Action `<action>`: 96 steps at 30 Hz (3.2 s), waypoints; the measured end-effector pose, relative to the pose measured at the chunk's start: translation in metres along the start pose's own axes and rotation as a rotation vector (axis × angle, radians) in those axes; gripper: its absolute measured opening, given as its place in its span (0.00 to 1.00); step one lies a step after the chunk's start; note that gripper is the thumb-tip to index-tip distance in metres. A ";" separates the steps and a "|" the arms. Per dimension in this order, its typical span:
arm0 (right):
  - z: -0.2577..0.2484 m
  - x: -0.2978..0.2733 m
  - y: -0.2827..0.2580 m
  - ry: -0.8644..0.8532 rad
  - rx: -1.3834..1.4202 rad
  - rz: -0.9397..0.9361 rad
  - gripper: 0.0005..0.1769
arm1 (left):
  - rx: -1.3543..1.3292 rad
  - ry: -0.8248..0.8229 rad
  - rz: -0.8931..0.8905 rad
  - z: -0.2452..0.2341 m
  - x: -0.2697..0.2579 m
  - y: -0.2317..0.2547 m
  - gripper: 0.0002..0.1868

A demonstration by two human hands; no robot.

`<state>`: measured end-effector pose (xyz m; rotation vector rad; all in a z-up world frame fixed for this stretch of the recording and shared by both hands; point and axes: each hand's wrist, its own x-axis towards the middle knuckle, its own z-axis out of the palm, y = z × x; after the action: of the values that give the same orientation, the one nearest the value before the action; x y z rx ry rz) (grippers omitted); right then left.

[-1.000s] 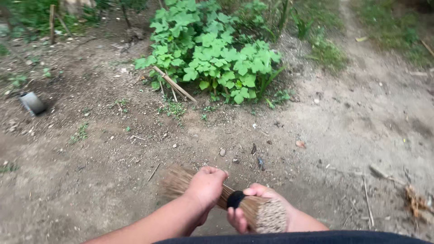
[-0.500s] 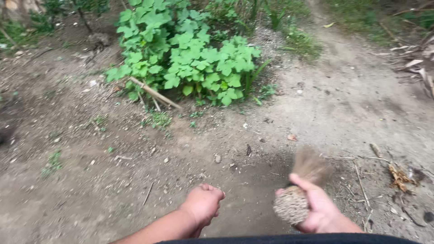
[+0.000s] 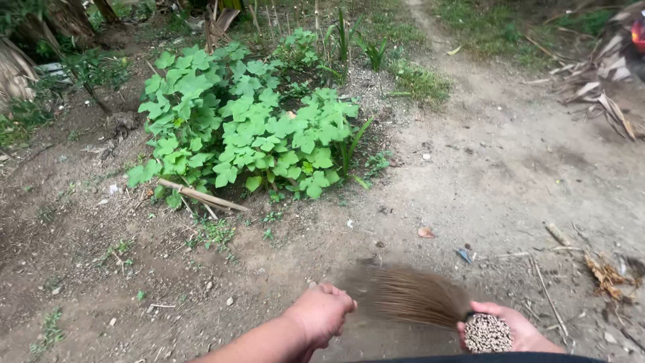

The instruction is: The person sweeps dry leaves and debris across a grassy yard and dirt path using a bundle of sticks.

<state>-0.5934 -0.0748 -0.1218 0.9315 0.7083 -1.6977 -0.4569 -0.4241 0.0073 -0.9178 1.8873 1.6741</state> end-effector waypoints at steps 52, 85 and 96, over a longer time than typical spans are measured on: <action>0.264 0.031 -0.232 0.063 0.051 -0.315 0.14 | 0.033 -0.300 -0.339 0.035 0.327 0.326 0.35; -0.092 -0.024 -0.411 0.567 0.229 -0.370 0.19 | 0.317 -0.391 -0.316 0.206 0.380 0.433 0.18; 0.057 -0.018 -0.443 -0.249 -0.046 -0.296 0.22 | 0.291 -0.306 -0.166 0.322 0.370 0.477 0.21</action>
<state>-1.0272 0.0194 -0.0685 0.5883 0.7400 -2.0062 -1.0858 -0.1554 0.0160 -0.6402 1.7350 1.3143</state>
